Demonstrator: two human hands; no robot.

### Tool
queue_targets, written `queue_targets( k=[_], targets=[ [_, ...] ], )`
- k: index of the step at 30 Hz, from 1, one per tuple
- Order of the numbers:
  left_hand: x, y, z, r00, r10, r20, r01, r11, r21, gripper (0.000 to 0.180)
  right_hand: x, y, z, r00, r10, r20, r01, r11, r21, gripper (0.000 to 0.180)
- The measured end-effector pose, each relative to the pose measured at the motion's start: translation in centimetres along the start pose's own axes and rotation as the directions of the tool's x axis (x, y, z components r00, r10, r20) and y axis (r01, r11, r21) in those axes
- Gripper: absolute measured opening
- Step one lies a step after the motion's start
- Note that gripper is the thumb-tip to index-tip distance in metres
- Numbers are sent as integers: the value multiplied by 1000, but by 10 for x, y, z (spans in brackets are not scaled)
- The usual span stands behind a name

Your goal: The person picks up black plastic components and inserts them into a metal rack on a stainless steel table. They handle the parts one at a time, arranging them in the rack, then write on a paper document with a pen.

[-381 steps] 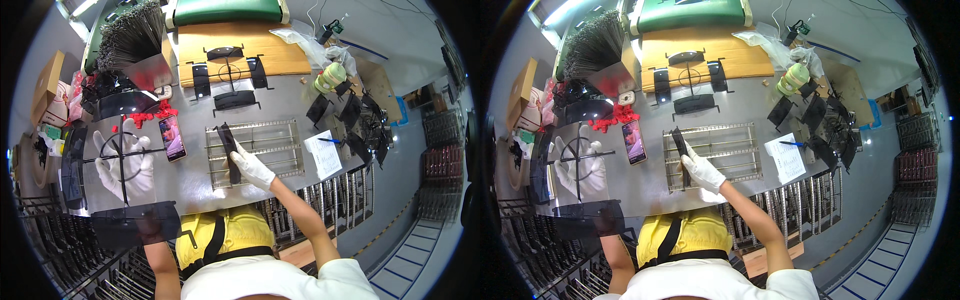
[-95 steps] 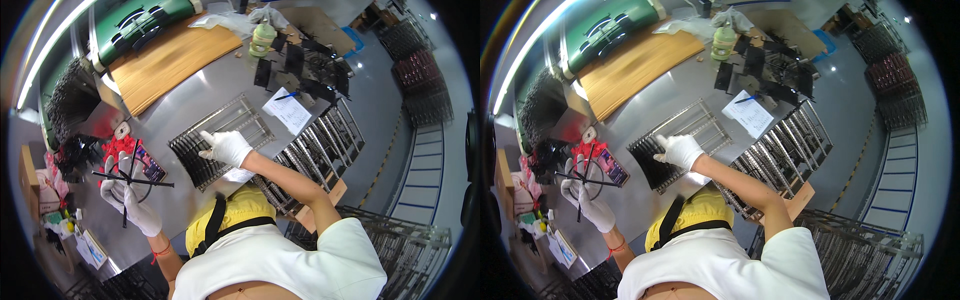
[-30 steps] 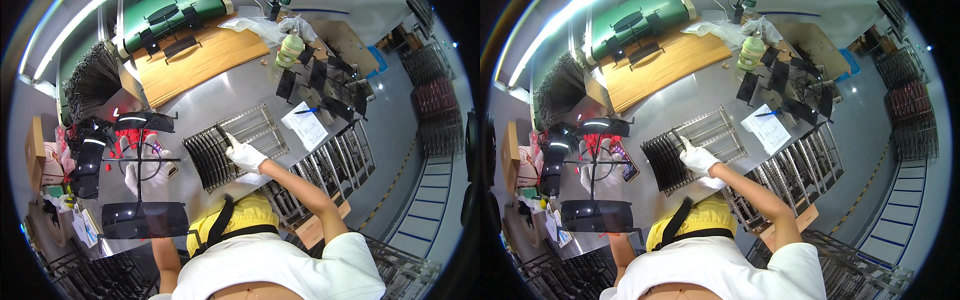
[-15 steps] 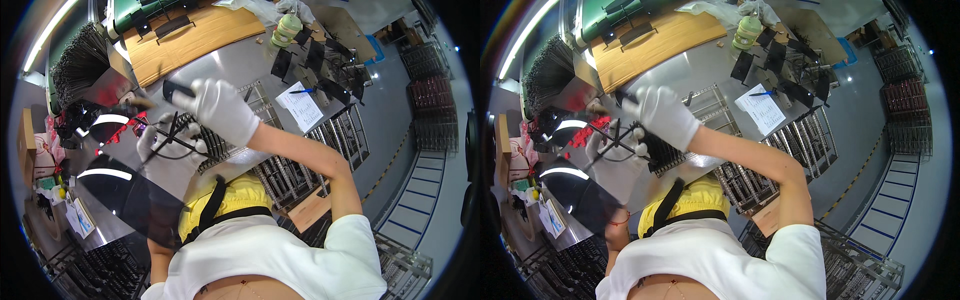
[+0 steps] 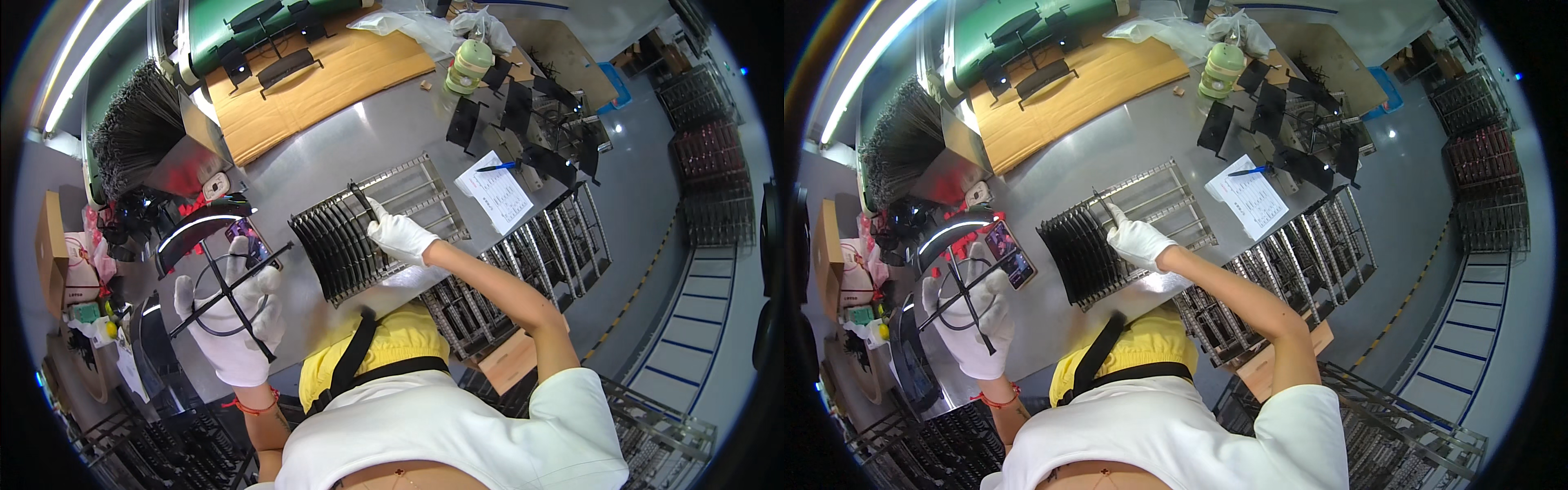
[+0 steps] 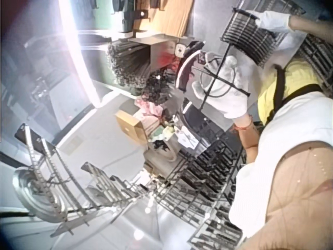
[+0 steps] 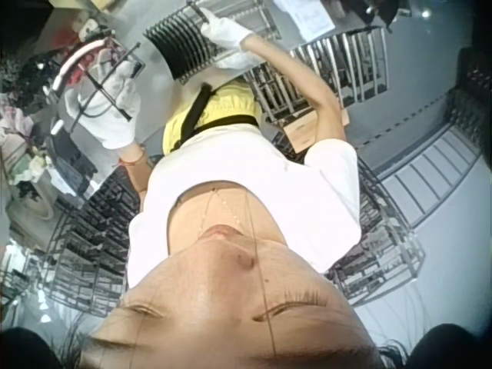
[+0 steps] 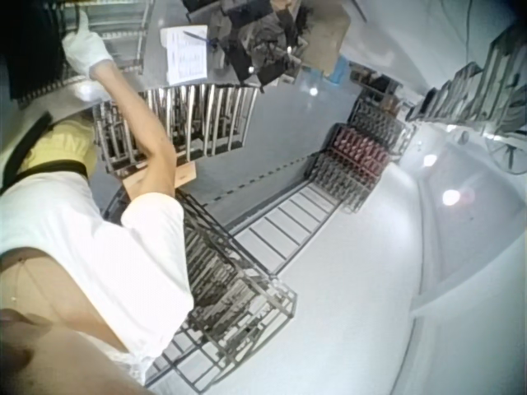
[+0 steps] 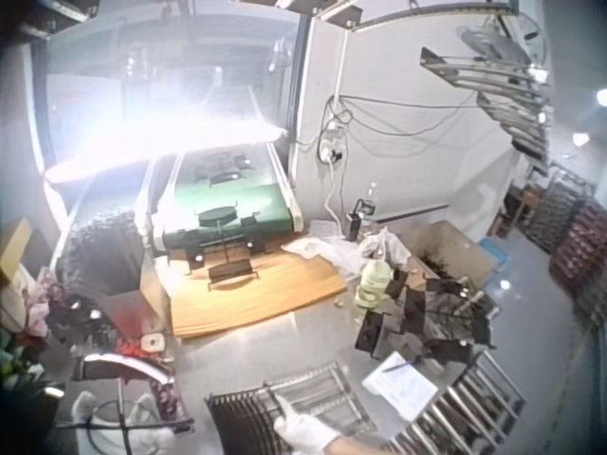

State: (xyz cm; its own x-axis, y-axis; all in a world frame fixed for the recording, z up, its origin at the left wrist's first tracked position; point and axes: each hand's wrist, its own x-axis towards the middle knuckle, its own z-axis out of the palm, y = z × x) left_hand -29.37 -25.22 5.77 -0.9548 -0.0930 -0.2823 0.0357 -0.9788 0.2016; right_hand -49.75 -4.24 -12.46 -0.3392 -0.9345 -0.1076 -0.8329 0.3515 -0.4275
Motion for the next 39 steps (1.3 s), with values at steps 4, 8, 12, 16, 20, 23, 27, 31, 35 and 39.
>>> queue_targets(
  k=[4,8,12,16,20,23,27,31,35,39],
  targets=[
    [-4,6,-5,992,-127,-3,127,992,-11,78,0,-2,-9,998,-44,48,48,994,-100,15],
    [-8,7,-14,991,-127,-34,126,991,-38,78,1,-8,-8,990,32,134,-20,996,-91,15],
    [-13,9,-19,986,-140,-88,138,990,-34,78,0,-26,-25,969,230,90,-235,970,56,22],
    [-7,8,-21,957,-282,-68,284,959,22,78,7,-48,-82,906,-100,-411,68,994,-90,54],
    [11,-22,-15,882,-470,-23,470,882,-14,75,21,-69,-132,821,-247,-515,349,930,111,72],
    [14,-53,1,917,-394,-68,358,884,-299,65,24,-79,-137,883,-251,-397,142,948,-286,54],
    [-10,-52,33,996,-3,88,55,797,-602,39,14,-48,-122,834,-323,-447,198,932,-304,53],
    [-33,-16,36,927,343,152,-177,757,-628,36,-6,-12,-76,936,345,-76,-220,739,637,34],
    [-26,-3,10,973,182,143,-109,906,-408,46,-8,3,-17,998,57,40,-61,992,112,17],
    [-19,6,-2,941,281,188,-216,928,-305,59,-12,10,3,996,-28,89,40,989,-145,16]
  ],
)
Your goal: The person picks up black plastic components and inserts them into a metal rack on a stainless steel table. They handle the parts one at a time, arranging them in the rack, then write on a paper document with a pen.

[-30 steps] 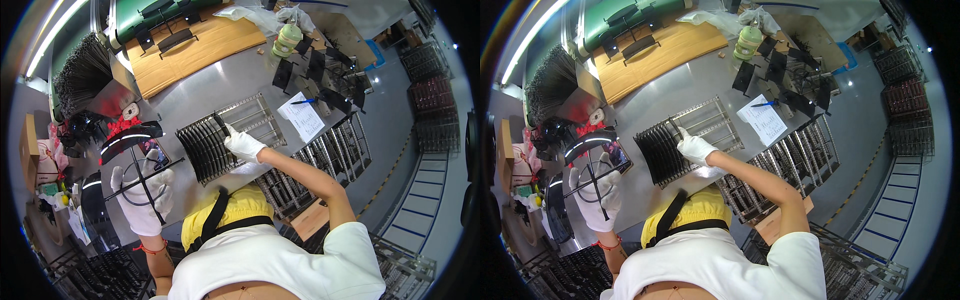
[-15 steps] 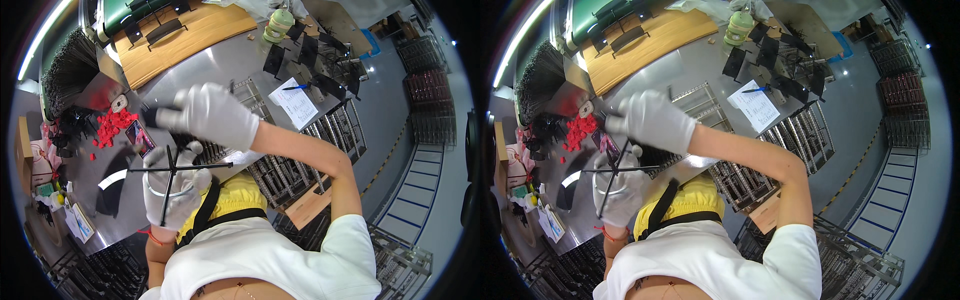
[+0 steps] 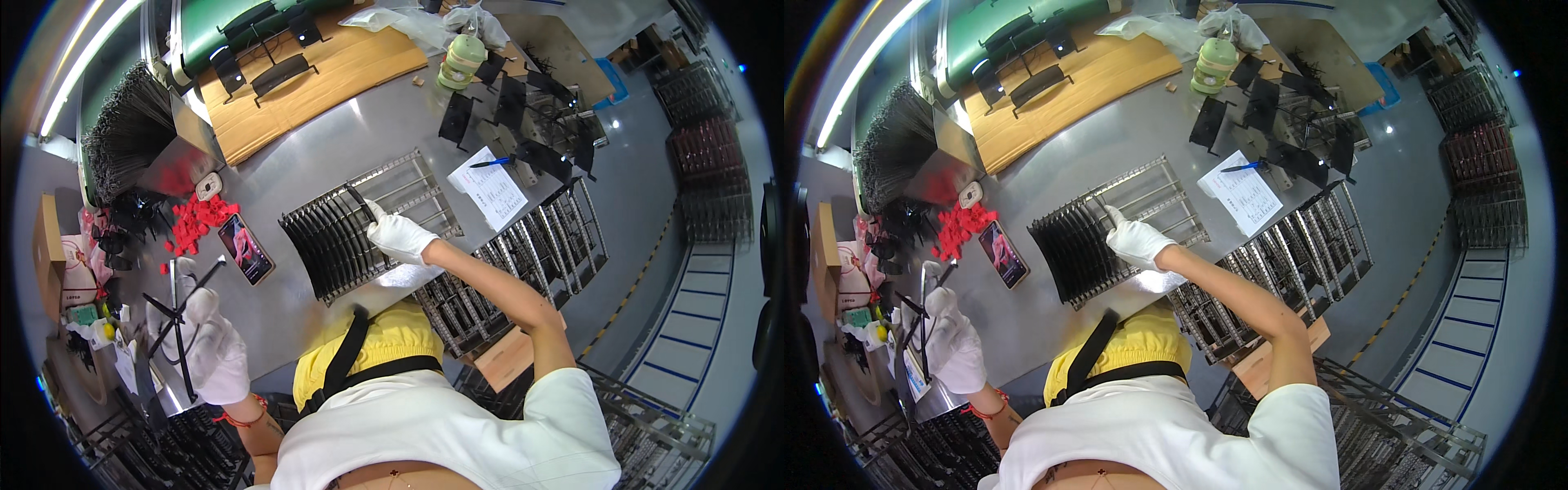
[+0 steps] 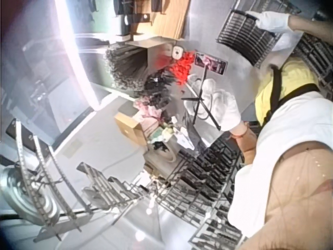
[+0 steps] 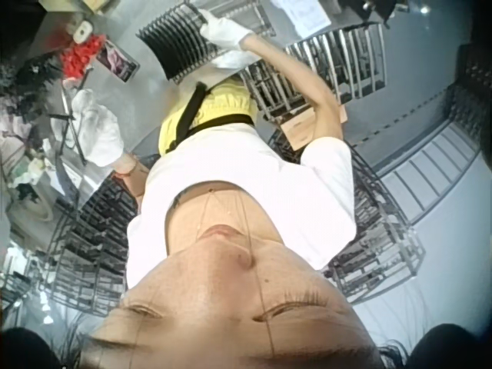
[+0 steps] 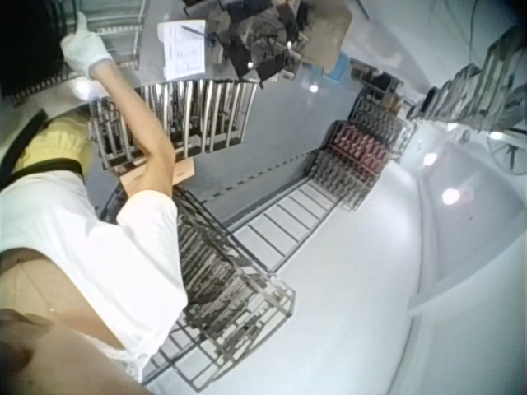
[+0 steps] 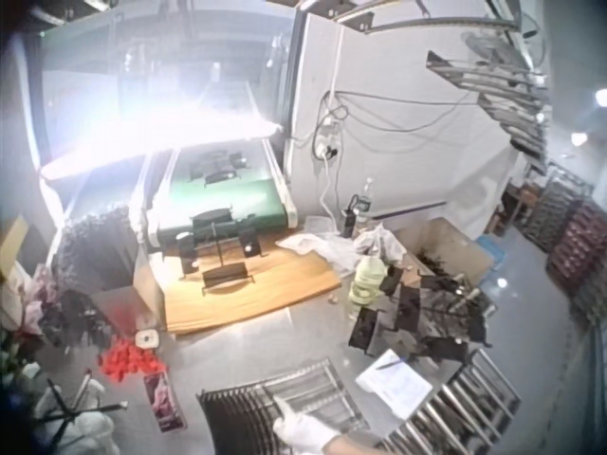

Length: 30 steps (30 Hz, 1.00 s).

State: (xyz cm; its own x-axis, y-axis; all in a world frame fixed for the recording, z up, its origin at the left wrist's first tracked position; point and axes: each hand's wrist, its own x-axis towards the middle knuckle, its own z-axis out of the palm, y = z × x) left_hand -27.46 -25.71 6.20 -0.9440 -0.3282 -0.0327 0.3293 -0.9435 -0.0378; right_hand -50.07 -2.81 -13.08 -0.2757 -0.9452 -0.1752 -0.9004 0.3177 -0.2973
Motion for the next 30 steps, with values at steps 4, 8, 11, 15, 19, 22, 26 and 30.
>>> queue_targets(
  k=[4,8,11,15,19,22,26,30],
  targets=[
    [8,28,2,991,-51,126,23,976,216,73,1,-11,-16,998,34,56,-34,999,2,23],
    [24,39,-6,839,477,263,-473,398,786,68,3,-39,-58,864,503,-35,-483,846,227,60],
    [47,18,-17,602,491,629,-276,-612,741,43,4,-61,-103,889,344,-302,-138,830,540,71],
    [61,-40,-37,589,69,805,-415,-829,374,42,1,-90,-143,956,86,-279,70,861,504,60],
    [42,-47,-29,858,-237,456,-496,-611,617,46,-12,-75,-124,890,-100,-446,87,995,-49,47],
    [46,-15,-15,913,240,329,-380,212,900,49,-23,-28,-78,837,389,-384,-212,879,427,57],
    [59,5,-23,723,110,682,-691,90,717,53,-18,1,-13,976,188,-110,-143,935,325,38],
    [38,0,-40,731,502,462,-556,46,830,38,-11,-5,-7,997,-28,-75,24,998,-57,16]
  ],
)
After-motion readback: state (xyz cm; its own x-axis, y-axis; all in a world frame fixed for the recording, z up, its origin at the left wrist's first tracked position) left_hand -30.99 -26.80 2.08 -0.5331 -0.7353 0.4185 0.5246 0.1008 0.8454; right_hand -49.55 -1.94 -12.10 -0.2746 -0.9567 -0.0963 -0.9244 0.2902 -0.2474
